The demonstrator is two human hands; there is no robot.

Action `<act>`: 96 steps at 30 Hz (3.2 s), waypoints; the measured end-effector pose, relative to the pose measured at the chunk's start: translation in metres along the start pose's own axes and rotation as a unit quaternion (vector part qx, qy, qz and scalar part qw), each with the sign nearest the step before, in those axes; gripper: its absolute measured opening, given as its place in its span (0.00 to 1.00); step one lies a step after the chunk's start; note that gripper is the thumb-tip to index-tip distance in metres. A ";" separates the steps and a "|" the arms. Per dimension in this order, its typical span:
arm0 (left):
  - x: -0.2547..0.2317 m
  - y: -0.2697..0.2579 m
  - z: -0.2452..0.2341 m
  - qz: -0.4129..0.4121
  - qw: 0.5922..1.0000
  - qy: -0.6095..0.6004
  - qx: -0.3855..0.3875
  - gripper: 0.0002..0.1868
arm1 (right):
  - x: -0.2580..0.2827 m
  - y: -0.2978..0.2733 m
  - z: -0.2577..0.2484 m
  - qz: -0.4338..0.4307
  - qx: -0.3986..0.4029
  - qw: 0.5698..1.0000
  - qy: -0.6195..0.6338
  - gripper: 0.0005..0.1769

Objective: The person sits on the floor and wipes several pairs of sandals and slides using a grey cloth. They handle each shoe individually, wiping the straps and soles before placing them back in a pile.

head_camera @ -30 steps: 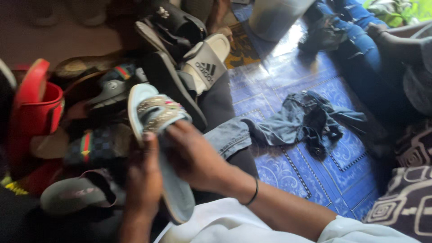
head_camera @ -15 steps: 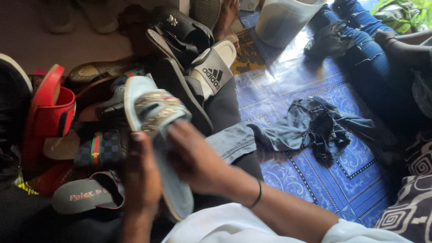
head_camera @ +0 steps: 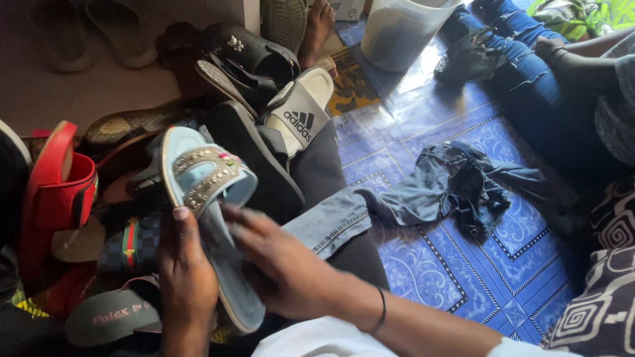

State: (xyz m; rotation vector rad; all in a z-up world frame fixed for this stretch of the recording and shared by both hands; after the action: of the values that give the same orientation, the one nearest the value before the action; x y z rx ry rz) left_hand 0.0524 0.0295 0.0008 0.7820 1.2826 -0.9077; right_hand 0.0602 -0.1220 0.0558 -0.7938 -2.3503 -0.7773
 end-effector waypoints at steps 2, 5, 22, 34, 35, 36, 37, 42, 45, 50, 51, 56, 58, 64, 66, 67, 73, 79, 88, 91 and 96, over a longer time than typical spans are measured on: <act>-0.001 -0.008 0.008 0.014 0.999 0.032 0.017 0.32 | -0.010 0.008 -0.004 -0.008 -0.011 1.000 -0.024 0.35; -0.003 -0.023 0.022 0.014 0.999 0.042 0.013 0.30 | -0.022 0.027 -0.012 0.002 -0.026 0.999 -0.045 0.31; -0.002 -0.004 0.019 0.049 0.998 0.009 -0.025 0.27 | -0.018 0.023 0.003 0.101 -0.024 0.969 0.225 0.38; -0.040 -0.017 0.054 0.115 0.990 0.027 0.083 0.24 | -0.040 0.039 -0.038 0.007 -0.139 0.990 -0.018 0.23; -0.041 -0.015 0.055 0.116 0.989 0.038 0.081 0.23 | -0.038 0.040 -0.039 0.009 -0.136 0.990 -0.022 0.23; -0.041 -0.013 0.054 0.108 0.991 0.011 0.082 0.24 | -0.033 0.041 -0.040 0.011 -0.133 0.991 -0.027 0.24; -0.041 -0.012 0.053 0.100 0.991 -0.016 0.084 0.24 | -0.028 0.042 -0.041 0.012 -0.132 0.991 -0.032 0.24; -0.018 0.003 0.034 0.069 0.998 -0.005 -0.009 0.26 | -0.006 0.027 -0.028 0.032 -0.063 0.995 0.069 0.32; 0.007 0.021 0.010 -0.014 0.997 -0.037 -0.072 0.26 | -0.001 0.013 -0.016 0.083 -0.028 0.987 0.134 0.30; 0.054 0.019 0.005 -0.149 0.985 -0.076 -0.053 0.25 | 0.004 0.017 -0.045 0.068 -0.138 0.987 0.048 0.33; 0.052 0.013 0.013 -0.065 0.996 -0.055 -0.010 0.23 | 0.001 0.023 -0.049 0.063 -0.127 0.990 0.017 0.34; 0.032 -0.016 0.050 0.120 0.985 0.067 0.107 0.16 | -0.037 0.050 -0.068 0.054 -0.162 0.984 -0.057 0.30; 0.034 -0.020 0.054 -0.023 0.994 -0.017 0.110 0.24 | -0.058 0.058 -0.080 0.080 -0.179 0.980 -0.042 0.28; 0.010 -0.022 0.051 0.157 0.978 0.059 0.126 0.40 | -0.029 0.041 -0.054 0.071 -0.177 0.981 0.040 0.34; 0.024 -0.021 0.050 0.156 0.979 0.058 0.117 0.37 | -0.014 0.035 -0.047 0.045 -0.140 0.989 -0.008 0.33; 0.033 -0.020 0.047 0.121 0.985 0.041 0.114 0.34 | -0.006 0.033 -0.043 0.032 -0.123 0.991 -0.031 0.33; 0.036 -0.020 0.030 0.126 0.983 0.078 0.112 0.27 | 0.006 0.022 -0.025 0.026 -0.028 0.999 -0.026 0.37; 0.006 -0.029 0.044 0.121 0.983 0.067 0.123 0.40 | -0.051 0.056 -0.058 0.089 -0.154 0.982 0.066 0.24; 0.018 -0.027 0.040 0.075 0.983 0.052 0.158 0.45 | -0.009 0.033 -0.075 0.069 -0.122 0.985 -0.104 0.22; 0.043 -0.016 0.038 0.129 0.971 0.098 0.173 0.29 | 0.003 0.021 -0.052 0.027 0.005 0.994 -0.102 0.17; 0.040 -0.010 0.018 0.149 0.971 0.110 0.153 0.25 | 0.000 0.004 -0.028 -0.050 -0.021 0.997 -0.058 0.21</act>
State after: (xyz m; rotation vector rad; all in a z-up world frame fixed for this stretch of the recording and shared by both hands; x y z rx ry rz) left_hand 0.0535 0.0039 -0.0363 1.3113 1.1861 -0.7978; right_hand 0.0710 -0.1375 0.0763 -0.7636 -2.5009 -0.8462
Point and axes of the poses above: each hand's wrist, its own y-axis towards the middle knuckle, its own z-axis out of the palm, x = y × z, the point moved 5 cm from there along y, towards the middle knuckle, and after that the axes turned 10 degrees about -y, right-handed, at the moved point
